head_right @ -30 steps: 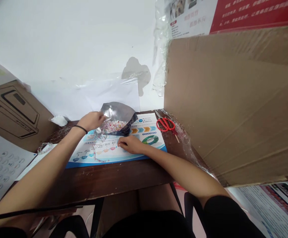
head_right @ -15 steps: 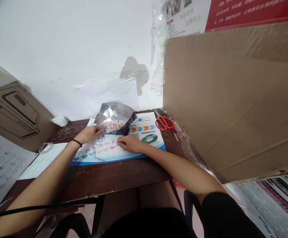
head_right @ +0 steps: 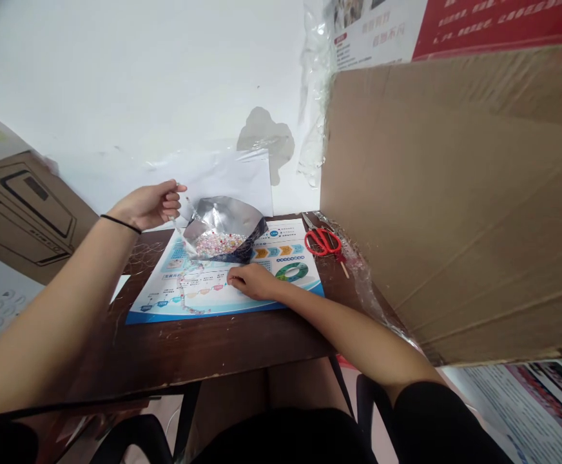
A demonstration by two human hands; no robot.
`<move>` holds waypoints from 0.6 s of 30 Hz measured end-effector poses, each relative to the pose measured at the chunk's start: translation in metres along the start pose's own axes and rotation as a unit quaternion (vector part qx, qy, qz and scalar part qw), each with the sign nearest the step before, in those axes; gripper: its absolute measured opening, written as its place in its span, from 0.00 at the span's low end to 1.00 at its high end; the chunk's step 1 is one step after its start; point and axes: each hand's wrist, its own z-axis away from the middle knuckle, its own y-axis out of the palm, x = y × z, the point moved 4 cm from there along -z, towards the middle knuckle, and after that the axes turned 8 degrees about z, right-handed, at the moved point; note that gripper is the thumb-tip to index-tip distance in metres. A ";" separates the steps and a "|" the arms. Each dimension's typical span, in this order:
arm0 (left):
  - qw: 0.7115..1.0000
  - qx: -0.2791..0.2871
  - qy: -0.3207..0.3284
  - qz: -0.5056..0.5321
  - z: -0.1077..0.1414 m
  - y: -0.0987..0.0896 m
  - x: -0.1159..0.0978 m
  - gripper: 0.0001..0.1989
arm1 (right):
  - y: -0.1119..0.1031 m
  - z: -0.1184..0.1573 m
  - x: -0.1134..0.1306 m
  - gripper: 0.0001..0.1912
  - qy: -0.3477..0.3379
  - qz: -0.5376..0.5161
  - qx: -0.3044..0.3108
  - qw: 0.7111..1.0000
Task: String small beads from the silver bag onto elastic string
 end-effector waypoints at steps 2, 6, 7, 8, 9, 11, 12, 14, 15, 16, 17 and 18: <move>0.999 0.021 0.015 -0.043 0.000 0.006 -0.012 0.11 | 0.001 0.000 0.000 0.09 0.000 -0.001 0.000 1.000; 0.991 0.070 0.064 -0.091 0.006 0.021 -0.034 0.08 | 0.001 0.000 -0.001 0.09 0.004 -0.005 -0.002 1.000; 0.990 0.076 0.074 -0.098 0.008 0.025 -0.039 0.08 | 0.001 0.000 -0.001 0.09 0.004 -0.006 -0.003 1.000; 0.988 0.081 0.085 -0.103 0.010 0.029 -0.044 0.07 | 0.002 0.001 -0.001 0.09 0.004 -0.007 -0.004 1.000; 0.986 0.084 0.095 -0.107 0.012 0.033 -0.050 0.07 | 0.002 0.001 -0.001 0.09 0.003 -0.009 -0.004 1.000; 0.983 0.084 0.115 -0.115 0.017 0.041 -0.061 0.07 | 0.002 0.001 -0.001 0.08 0.002 -0.013 -0.005 1.000; 0.982 0.079 0.123 -0.122 0.019 0.044 -0.067 0.08 | 0.002 0.000 -0.002 0.08 0.001 -0.013 -0.005 1.000; 0.978 0.063 0.145 -0.138 0.023 0.050 -0.078 0.08 | 0.003 0.000 -0.002 0.09 0.001 -0.012 -0.005 1.000; 0.975 0.055 0.158 -0.146 0.025 0.053 -0.083 0.07 | 0.003 0.000 -0.002 0.09 0.002 -0.011 -0.004 1.000; 0.972 0.048 0.174 -0.151 0.027 0.055 -0.089 0.06 | 0.003 0.000 -0.002 0.08 0.004 -0.010 -0.003 1.000; 0.968 0.043 0.190 -0.155 0.030 0.058 -0.094 0.05 | 0.003 0.000 -0.002 0.08 0.006 -0.011 -0.002 1.000; 0.965 0.042 0.205 -0.157 0.032 0.060 -0.099 0.05 | 0.003 0.000 -0.002 0.08 0.007 -0.013 -0.001 1.000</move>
